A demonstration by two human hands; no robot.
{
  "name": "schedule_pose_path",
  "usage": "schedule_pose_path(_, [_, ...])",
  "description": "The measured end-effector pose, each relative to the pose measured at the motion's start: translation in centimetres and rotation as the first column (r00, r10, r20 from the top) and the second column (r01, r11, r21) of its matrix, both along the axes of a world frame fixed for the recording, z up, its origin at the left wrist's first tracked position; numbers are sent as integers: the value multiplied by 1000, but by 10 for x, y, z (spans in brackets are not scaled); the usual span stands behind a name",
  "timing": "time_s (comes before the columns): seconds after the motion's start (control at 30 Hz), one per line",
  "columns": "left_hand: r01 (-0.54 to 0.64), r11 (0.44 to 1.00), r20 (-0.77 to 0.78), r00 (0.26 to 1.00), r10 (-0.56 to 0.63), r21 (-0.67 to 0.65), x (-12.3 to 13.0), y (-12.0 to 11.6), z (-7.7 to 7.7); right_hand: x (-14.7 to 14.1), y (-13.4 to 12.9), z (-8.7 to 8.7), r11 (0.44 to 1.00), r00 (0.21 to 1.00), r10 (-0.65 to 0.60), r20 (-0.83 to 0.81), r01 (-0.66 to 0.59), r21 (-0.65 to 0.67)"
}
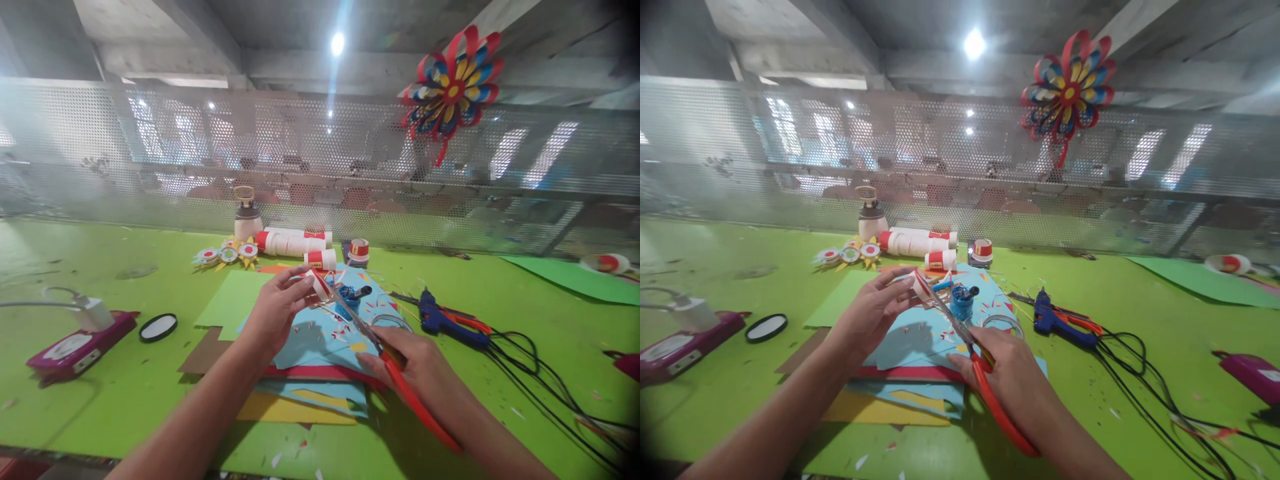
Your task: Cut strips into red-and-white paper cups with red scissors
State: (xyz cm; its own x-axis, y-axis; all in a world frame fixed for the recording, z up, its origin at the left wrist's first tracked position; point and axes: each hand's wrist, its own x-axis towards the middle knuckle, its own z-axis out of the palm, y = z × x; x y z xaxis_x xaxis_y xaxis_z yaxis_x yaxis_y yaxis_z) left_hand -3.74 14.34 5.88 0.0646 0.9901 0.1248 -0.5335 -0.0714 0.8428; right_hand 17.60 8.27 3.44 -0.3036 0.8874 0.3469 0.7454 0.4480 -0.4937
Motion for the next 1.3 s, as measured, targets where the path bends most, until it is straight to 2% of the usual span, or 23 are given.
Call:
schedule_pose_path(0.53, [18, 998, -18, 1000, -17, 55, 2, 0, -4, -3, -6, 5, 1000, 1000, -15, -20, 15, -3])
schedule_pose_path(0.8, [20, 999, -33, 999, -18, 39, 2, -1, -3, -4, -4, 0, 999, 999, -6, -41, 8, 45])
schedule_pose_path(1.0, [65, 998, -26, 998, -65, -17, 0, -3, 3, -4, -3, 1, 1000, 1000, 2, -24, -2, 16])
schedule_pose_path(1.13, [20, 999, 1, 1000, -19, -29, 0, 0, 1, -4, -4, 3, 1000, 999, -5, -46, 6, 10])
schedule_pose_path(1.3, [37, 999, 12, 999, -37, 3, 1, 2, -2, -4, -2, 3, 1000, 998, 12, -58, -13, -23])
